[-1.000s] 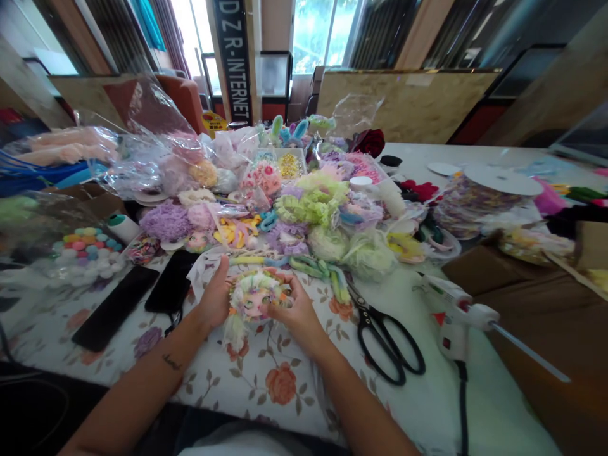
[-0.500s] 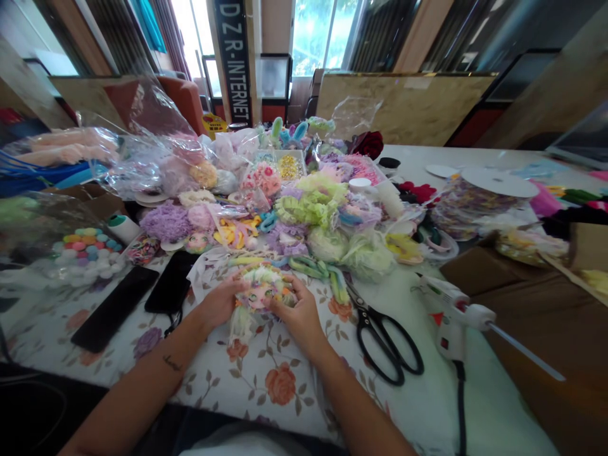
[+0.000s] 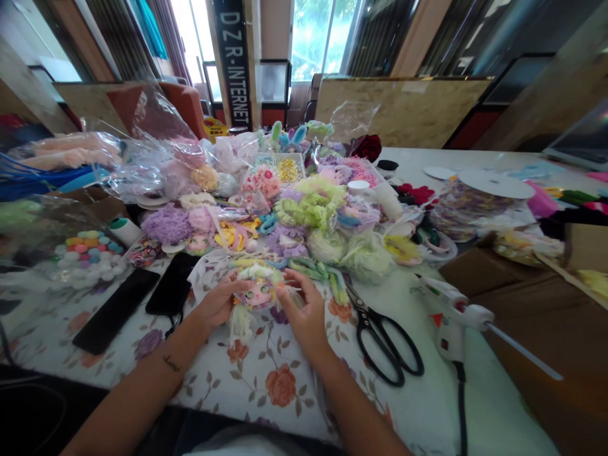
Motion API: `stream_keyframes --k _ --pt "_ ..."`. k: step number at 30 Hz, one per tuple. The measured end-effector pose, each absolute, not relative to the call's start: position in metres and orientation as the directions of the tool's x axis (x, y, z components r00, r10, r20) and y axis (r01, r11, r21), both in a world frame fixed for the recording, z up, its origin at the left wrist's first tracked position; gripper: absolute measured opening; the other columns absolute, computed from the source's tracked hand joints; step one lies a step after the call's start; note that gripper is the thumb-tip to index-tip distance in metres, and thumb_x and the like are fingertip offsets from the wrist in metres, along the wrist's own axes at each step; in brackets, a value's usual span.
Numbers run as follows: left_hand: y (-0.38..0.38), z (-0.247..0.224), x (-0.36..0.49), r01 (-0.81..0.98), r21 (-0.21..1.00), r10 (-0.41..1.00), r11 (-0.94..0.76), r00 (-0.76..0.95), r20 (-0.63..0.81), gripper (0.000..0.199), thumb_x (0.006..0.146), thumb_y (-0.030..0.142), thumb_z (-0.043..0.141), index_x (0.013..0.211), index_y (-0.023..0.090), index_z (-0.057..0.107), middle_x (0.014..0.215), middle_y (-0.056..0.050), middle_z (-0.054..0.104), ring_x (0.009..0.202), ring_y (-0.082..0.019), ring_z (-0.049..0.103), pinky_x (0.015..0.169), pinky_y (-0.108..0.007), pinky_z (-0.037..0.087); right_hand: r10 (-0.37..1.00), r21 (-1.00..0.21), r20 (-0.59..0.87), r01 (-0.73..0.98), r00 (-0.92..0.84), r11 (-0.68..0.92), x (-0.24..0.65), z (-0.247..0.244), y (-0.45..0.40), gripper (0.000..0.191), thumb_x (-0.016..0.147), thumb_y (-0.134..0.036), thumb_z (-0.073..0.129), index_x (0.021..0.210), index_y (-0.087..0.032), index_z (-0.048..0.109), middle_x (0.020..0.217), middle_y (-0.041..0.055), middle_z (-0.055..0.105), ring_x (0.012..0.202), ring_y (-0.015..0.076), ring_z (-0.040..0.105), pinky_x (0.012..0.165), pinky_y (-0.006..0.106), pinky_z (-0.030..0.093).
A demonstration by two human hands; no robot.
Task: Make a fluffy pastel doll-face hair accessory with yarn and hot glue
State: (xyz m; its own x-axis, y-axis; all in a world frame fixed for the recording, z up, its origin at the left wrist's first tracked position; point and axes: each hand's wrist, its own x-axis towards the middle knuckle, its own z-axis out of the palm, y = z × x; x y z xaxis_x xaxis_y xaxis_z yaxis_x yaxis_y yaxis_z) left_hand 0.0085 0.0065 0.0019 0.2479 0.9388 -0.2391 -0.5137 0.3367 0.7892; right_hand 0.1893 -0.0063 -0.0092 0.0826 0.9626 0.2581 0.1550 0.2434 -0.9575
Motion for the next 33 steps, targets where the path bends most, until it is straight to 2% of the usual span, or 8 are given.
stream_keyframes --k 4,8,10,15,20,25,29,33 --pt "0.006 0.002 0.008 -0.506 0.791 0.936 0.343 0.259 -0.24 0.049 0.063 0.019 0.08 0.111 0.018 0.067 0.086 -0.005 0.073 0.07 -0.019 0.069 0.062 -0.028 0.054 0.996 -0.99 0.07 -0.117 0.049 0.076 0.193 -0.009 0.001 0.05 0.078 -0.049 0.068 0.119 -0.023 0.06 0.117 0.0096 0.067 0.108 0.0254 0.063 0.092 0.039 0.05" --pt "0.005 0.002 0.011 -0.485 0.8 0.925 0.353 0.308 -0.221 0.056 0.062 0.019 0.08 0.116 0.02 0.065 0.085 -0.005 0.073 0.067 -0.018 0.068 0.06 -0.027 0.053 0.976 -0.992 -0.097 -0.064 -0.195 -0.112 0.191 -0.005 0.001 0.049 0.073 -0.045 0.073 0.116 -0.023 0.065 0.116 0.0073 0.07 0.111 0.0295 0.063 0.091 0.041 0.05" --pt "0.005 0.002 0.012 -0.485 0.802 0.925 0.349 0.315 -0.212 0.056 0.063 0.019 0.08 0.116 0.021 0.066 0.085 -0.005 0.073 0.067 -0.017 0.067 0.06 -0.026 0.053 0.969 -0.998 -0.065 0.023 -0.237 -0.061 0.19 -0.003 -0.001 0.044 0.075 -0.045 0.072 0.113 -0.023 0.068 0.113 0.0062 0.071 0.108 0.0303 0.064 0.092 0.043 0.05" --pt "0.006 -0.001 0.013 -0.482 0.808 0.931 0.339 0.293 -0.216 0.055 0.062 0.022 0.081 0.115 0.021 0.066 0.086 -0.005 0.073 0.069 -0.018 0.067 0.062 -0.027 0.052 0.988 -0.974 0.066 0.206 -0.142 0.095 0.188 -0.005 -0.001 0.043 0.074 -0.046 0.071 0.109 -0.02 0.07 0.108 0.0079 0.073 0.102 0.0319 0.066 0.092 0.045 0.05" --pt "0.007 -0.005 0.012 -0.481 0.789 0.92 0.382 0.284 -0.272 0.054 0.063 0.021 0.081 0.114 0.018 0.066 0.083 -0.004 0.071 0.066 -0.015 0.065 0.062 -0.024 0.05 0.996 -0.971 0.053 0.228 -0.07 0.068 0.186 -0.012 -0.001 0.051 0.071 -0.048 0.072 0.109 -0.015 0.07 0.11 0.0118 0.073 0.103 0.0332 0.066 0.09 0.044 0.051" --pt "0.008 -0.007 0.01 -0.503 0.767 0.91 0.398 0.325 -0.259 0.042 0.063 0.018 0.08 0.104 0.018 0.069 0.088 -0.005 0.072 0.07 -0.016 0.066 0.066 -0.026 0.052 0.996 -0.971 0.052 0.228 -0.072 0.067 0.184 -0.013 -0.004 0.048 0.073 -0.047 0.069 0.108 -0.014 0.07 0.108 0.0115 0.073 0.101 0.0321 0.066 0.09 0.043 0.051" --pt "0.01 -0.01 0.009 -0.499 0.761 0.9 0.415 0.346 -0.264 0.044 0.063 0.018 0.08 0.105 0.019 0.069 0.09 -0.005 0.072 0.071 -0.017 0.066 0.065 -0.027 0.052 0.997 -0.972 0.045 0.227 -0.064 0.059 0.182 -0.012 -0.006 0.048 0.072 -0.047 0.07 0.106 -0.013 0.07 0.105 0.0114 0.074 0.097 0.0322 0.067 0.086 0.042 0.052" --pt "0.01 -0.01 0.004 -0.486 0.771 0.898 0.412 0.361 -0.252 0.047 0.066 0.02 0.079 0.112 0.021 0.067 0.089 -0.005 0.071 0.075 -0.019 0.067 0.067 -0.028 0.051 0.999 -0.979 0.035 0.202 -0.042 0.042 0.182 -0.014 -0.005 0.048 0.07 -0.048 0.072 0.105 -0.015 0.071 0.106 0.0105 0.074 0.101 0.0319 0.066 0.09 0.042 0.05"
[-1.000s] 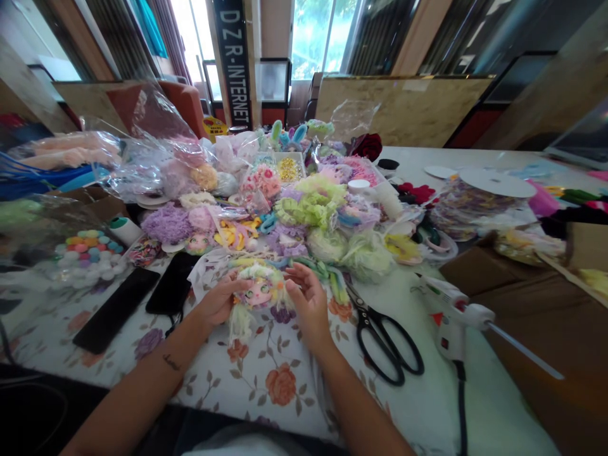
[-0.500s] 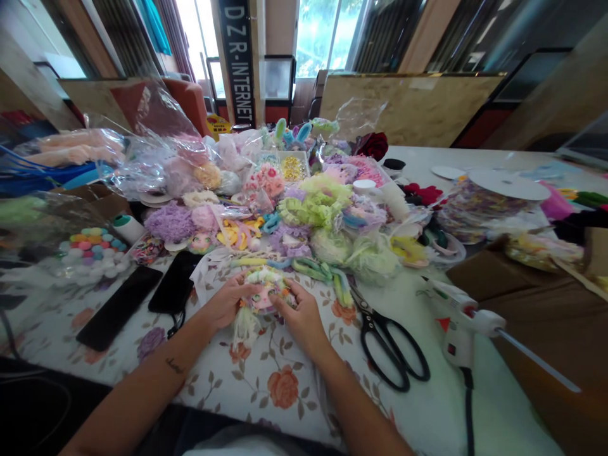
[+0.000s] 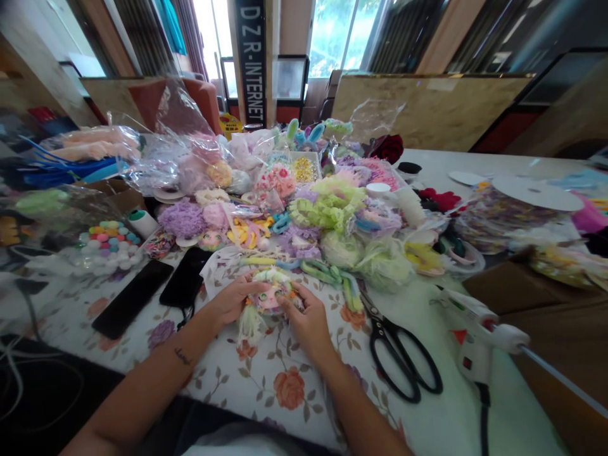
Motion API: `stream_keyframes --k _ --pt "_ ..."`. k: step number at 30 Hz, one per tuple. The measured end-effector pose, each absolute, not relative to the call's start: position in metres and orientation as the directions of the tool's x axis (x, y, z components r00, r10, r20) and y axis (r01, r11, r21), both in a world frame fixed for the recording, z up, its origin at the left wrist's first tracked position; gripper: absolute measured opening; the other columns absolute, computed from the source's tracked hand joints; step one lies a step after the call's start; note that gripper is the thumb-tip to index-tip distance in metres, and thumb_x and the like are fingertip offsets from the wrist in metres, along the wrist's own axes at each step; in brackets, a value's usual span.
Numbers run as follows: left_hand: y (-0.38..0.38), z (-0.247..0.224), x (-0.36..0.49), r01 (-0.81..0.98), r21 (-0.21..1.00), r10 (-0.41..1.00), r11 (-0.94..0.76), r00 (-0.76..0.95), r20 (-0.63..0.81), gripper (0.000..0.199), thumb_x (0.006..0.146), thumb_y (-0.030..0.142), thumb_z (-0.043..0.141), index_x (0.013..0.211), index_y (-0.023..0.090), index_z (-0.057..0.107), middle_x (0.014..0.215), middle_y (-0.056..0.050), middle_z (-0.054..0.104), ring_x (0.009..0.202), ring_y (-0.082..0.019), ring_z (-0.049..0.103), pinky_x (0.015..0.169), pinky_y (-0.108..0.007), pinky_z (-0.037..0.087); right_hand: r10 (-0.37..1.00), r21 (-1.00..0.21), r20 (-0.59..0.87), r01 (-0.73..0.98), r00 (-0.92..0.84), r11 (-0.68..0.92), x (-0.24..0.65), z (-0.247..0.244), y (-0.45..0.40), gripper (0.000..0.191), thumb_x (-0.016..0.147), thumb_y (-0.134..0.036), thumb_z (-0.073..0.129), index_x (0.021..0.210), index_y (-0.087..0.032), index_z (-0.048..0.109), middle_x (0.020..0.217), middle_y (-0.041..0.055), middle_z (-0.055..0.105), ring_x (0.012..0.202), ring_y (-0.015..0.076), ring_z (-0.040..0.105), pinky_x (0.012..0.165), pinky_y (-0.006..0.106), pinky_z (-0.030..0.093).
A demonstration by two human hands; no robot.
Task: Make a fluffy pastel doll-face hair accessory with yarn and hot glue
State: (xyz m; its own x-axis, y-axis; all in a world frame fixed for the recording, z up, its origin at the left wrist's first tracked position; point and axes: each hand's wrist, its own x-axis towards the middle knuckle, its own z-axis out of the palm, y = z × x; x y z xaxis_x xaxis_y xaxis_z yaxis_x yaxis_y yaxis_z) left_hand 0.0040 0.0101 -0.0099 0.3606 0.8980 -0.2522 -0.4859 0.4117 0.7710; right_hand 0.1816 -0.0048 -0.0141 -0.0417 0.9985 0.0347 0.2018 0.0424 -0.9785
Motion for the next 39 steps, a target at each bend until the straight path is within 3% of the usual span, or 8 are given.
stream_keyframes --k 6,13,17,20,25,29,35,39 --pt "0.013 -0.01 -0.004 -0.516 0.778 0.914 0.359 0.362 -0.182 0.048 0.079 0.039 0.07 0.124 0.026 0.061 0.113 -0.007 0.068 0.099 -0.023 0.064 0.078 -0.03 0.051 0.998 -0.993 -0.016 0.119 0.065 -0.024 0.185 -0.016 -0.002 0.054 0.072 -0.052 0.072 0.112 -0.016 0.068 0.114 0.0108 0.071 0.108 0.0313 0.064 0.094 0.041 0.048" --pt "0.012 -0.011 0.007 -0.45 0.833 0.931 0.321 0.312 -0.189 0.038 0.061 0.022 0.084 0.096 0.018 0.07 0.087 -0.004 0.071 0.076 -0.015 0.066 0.072 -0.026 0.05 0.995 -0.994 0.009 0.109 0.102 -0.003 0.183 -0.018 -0.003 0.058 0.07 -0.054 0.073 0.113 -0.016 0.064 0.113 0.0117 0.07 0.105 0.0308 0.064 0.092 0.041 0.048" --pt "0.01 -0.004 0.009 -0.463 0.827 0.941 0.319 0.258 -0.219 0.039 0.056 0.025 0.086 0.089 0.015 0.069 0.078 -0.002 0.069 0.066 -0.013 0.064 0.065 -0.025 0.049 0.996 -0.999 -0.037 0.033 0.084 -0.04 0.186 -0.015 -0.001 0.067 0.068 -0.055 0.074 0.12 -0.016 0.058 0.112 0.0119 0.068 0.103 0.0298 0.064 0.087 0.039 0.05" --pt "0.01 -0.004 0.007 -0.454 0.828 0.936 0.327 0.275 -0.219 0.042 0.057 0.027 0.086 0.093 0.015 0.069 0.078 -0.003 0.069 0.066 -0.013 0.063 0.064 -0.025 0.049 0.995 -0.992 -0.098 -0.078 0.03 -0.096 0.19 -0.012 0.001 0.069 0.069 -0.056 0.074 0.125 -0.019 0.056 0.105 0.0091 0.069 0.096 0.0276 0.066 0.083 0.037 0.051" --pt "0.012 -0.01 0.007 -0.391 0.864 0.927 0.318 0.321 -0.196 0.04 0.059 0.026 0.085 0.092 0.013 0.069 0.078 -0.003 0.067 0.066 -0.013 0.063 0.065 -0.024 0.049 0.952 -0.965 -0.207 -0.111 -0.227 -0.236 0.194 -0.01 0.001 0.055 0.063 -0.04 0.083 0.111 -0.02 0.066 0.104 0.0066 0.073 0.102 0.0295 0.066 0.089 0.04 0.05" --pt "0.011 -0.007 0.008 -0.404 0.862 0.928 0.307 0.328 -0.177 0.043 0.059 0.027 0.085 0.097 0.014 0.069 0.084 -0.004 0.069 0.071 -0.014 0.064 0.068 -0.025 0.05 0.956 -0.963 -0.212 -0.125 -0.204 -0.24 0.193 -0.014 0.001 0.059 0.062 -0.037 0.084 0.115 -0.02 0.064 0.108 0.0066 0.073 0.099 0.0291 0.068 0.09 0.042 0.051" --pt "0.009 -0.004 0.007 -0.426 0.854 0.938 0.298 0.297 -0.179 0.025 0.068 0.033 0.079 0.086 0.017 0.07 0.079 -0.003 0.067 0.068 -0.014 0.062 0.066 -0.025 0.049 0.975 -0.98 -0.16 -0.092 -0.157 -0.175 0.193 -0.017 0.001 0.053 0.065 -0.039 0.081 0.112 -0.018 0.066 0.108 0.0073 0.073 0.097 0.0284 0.069 0.087 0.041 0.052" --pt "0.01 -0.006 0.005 -0.43 0.85 0.939 0.305 0.284 -0.193 0.025 0.072 0.036 0.076 0.088 0.019 0.069 0.079 -0.002 0.065 0.069 -0.013 0.061 0.064 -0.024 0.049 0.98 -0.982 -0.145 -0.102 -0.137 -0.16 0.191 -0.011 -0.001 0.052 0.067 -0.044 0.079 0.112 -0.018 0.067 0.111 0.0079 0.073 0.102 0.0295 0.067 0.087 0.041 0.052"
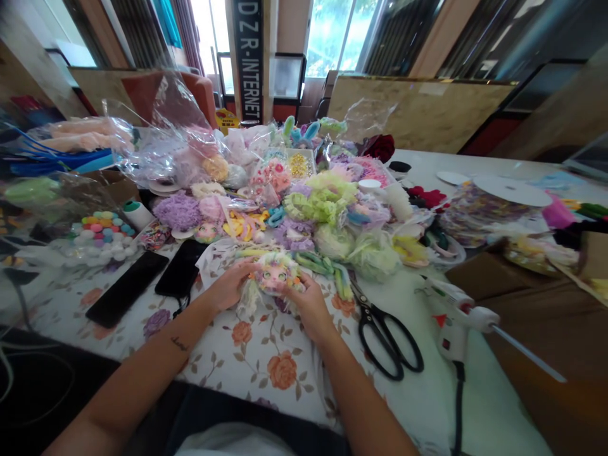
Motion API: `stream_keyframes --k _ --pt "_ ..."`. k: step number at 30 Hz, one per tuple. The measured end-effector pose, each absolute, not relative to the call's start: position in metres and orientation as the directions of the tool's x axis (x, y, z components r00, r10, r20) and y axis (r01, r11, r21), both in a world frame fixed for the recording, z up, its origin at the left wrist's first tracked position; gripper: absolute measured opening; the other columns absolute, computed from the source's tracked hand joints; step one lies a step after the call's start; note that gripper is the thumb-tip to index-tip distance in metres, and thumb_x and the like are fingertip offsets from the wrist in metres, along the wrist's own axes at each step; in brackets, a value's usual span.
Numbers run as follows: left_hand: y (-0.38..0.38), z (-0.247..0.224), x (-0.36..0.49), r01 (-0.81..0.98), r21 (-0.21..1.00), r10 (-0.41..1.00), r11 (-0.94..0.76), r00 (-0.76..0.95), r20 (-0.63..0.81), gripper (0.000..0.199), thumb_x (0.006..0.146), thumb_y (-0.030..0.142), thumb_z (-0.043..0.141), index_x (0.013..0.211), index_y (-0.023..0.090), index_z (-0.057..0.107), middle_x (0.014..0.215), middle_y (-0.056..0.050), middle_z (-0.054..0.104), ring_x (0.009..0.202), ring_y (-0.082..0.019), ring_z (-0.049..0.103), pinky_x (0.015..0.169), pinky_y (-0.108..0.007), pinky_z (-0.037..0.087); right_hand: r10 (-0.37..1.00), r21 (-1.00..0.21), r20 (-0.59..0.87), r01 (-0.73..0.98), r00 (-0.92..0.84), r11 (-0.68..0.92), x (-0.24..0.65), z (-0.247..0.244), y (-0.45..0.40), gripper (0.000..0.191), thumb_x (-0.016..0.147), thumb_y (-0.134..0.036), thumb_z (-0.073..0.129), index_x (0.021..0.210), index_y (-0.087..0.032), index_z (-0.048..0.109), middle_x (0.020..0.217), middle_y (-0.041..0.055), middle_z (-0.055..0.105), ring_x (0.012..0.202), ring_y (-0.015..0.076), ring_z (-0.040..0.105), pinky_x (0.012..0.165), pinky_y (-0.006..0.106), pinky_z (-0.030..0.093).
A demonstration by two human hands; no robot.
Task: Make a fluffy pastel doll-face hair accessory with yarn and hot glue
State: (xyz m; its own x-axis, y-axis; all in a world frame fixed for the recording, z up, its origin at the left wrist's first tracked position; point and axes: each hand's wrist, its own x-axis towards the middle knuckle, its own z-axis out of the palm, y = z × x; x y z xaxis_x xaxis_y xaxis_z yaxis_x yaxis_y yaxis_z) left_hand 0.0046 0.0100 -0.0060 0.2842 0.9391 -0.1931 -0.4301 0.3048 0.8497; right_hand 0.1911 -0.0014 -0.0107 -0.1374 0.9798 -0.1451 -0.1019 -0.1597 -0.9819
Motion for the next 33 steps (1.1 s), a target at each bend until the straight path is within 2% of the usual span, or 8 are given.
stream_keyframes --k 4,6,14,19,22,26,29,33 --pt "0.011 -0.007 0.005 -0.402 0.885 0.957 0.236 0.254 -0.14 0.048 0.066 0.028 0.082 0.11 0.019 0.066 0.09 -0.003 0.067 0.081 -0.016 0.063 0.074 -0.025 0.049 0.976 -0.961 -0.159 -0.204 -0.149 -0.188 0.189 -0.005 -0.002 0.043 0.072 -0.045 0.075 0.105 -0.019 0.07 0.108 0.0071 0.074 0.102 0.0281 0.068 0.089 0.039 0.051" --pt "0.011 -0.007 0.006 -0.375 0.909 0.97 0.182 0.223 -0.102 0.057 0.064 0.027 0.083 0.117 0.018 0.063 0.09 -0.004 0.068 0.083 -0.016 0.063 0.075 -0.025 0.048 0.976 -0.953 -0.153 -0.237 -0.156 -0.187 0.188 -0.005 -0.002 0.041 0.072 -0.045 0.075 0.104 -0.02 0.07 0.107 0.0068 0.074 0.102 0.0281 0.068 0.089 0.04 0.051" --pt "0.009 -0.008 0.01 -0.36 0.927 0.976 0.103 0.218 -0.023 0.049 0.066 0.028 0.082 0.111 0.016 0.067 0.094 -0.005 0.069 0.079 -0.014 0.062 0.071 -0.023 0.046 0.987 -0.982 -0.08 -0.159 -0.143 -0.102 0.19 -0.011 -0.004 0.047 0.075 -0.048 0.072 0.112 -0.02 0.067 0.111 0.0075 0.073 0.103 0.0284 0.067 0.087 0.04 0.052" --pt "0.006 -0.012 0.014 -0.369 0.924 0.988 0.102 0.145 -0.051 0.057 0.063 0.026 0.084 0.116 0.017 0.065 0.081 -0.001 0.067 0.072 -0.012 0.061 0.066 -0.022 0.045 0.989 -0.991 -0.041 -0.12 -0.14 -0.058 0.19 -0.009 -0.005 0.043 0.077 -0.047 0.07 0.11 -0.021 0.068 0.108 0.0056 0.073 0.104 0.0276 0.066 0.091 0.04 0.05" --pt "0.003 -0.015 0.015 -0.421 0.902 0.987 0.091 0.157 -0.027 0.06 0.065 0.026 0.084 0.12 0.021 0.062 0.09 -0.001 0.069 0.08 -0.013 0.063 0.073 -0.023 0.048 0.991 -0.993 -0.048 -0.104 -0.126 -0.061 0.189 -0.008 -0.006 0.042 0.077 -0.047 0.069 0.11 -0.021 0.068 0.107 0.0058 0.073 0.103 0.0285 0.066 0.093 0.042 0.049" --pt "0.003 -0.014 0.01 -0.481 0.86 0.976 0.168 0.206 -0.076 0.067 0.062 0.033 0.085 0.124 0.022 0.059 0.102 -0.005 0.069 0.088 -0.018 0.066 0.077 -0.026 0.051 0.992 -0.993 -0.045 -0.106 -0.118 -0.057 0.187 -0.01 -0.007 0.043 0.078 -0.048 0.068 0.111 -0.021 0.067 0.104 0.0061 0.074 0.102 0.029 0.066 0.091 0.042 0.05" --pt "0.003 -0.009 0.004 -0.512 0.838 0.967 0.186 0.245 -0.065 0.06 0.062 0.039 0.084 0.115 0.021 0.064 0.102 -0.006 0.07 0.089 -0.019 0.066 0.076 -0.027 0.052 0.989 -0.996 0.0 -0.093 -0.149 -0.014 0.186 -0.014 -0.008 0.044 0.077 -0.047 0.069 0.111 -0.021 0.066 0.105 0.0066 0.073 0.1 0.0279 0.066 0.088 0.04 0.051" --pt "0.003 -0.005 -0.003 -0.417 0.894 0.954 0.163 0.297 -0.035 0.042 0.063 0.027 0.084 0.101 0.018 0.069 0.089 -0.005 0.072 0.079 -0.016 0.067 0.073 -0.025 0.051 0.978 -0.997 0.059 -0.058 -0.199 0.048 0.185 -0.012 -0.01 0.042 0.076 -0.046 0.071 0.109 -0.021 0.066 0.105 0.0058 0.072 0.097 0.026 0.066 0.086 0.038 0.051"
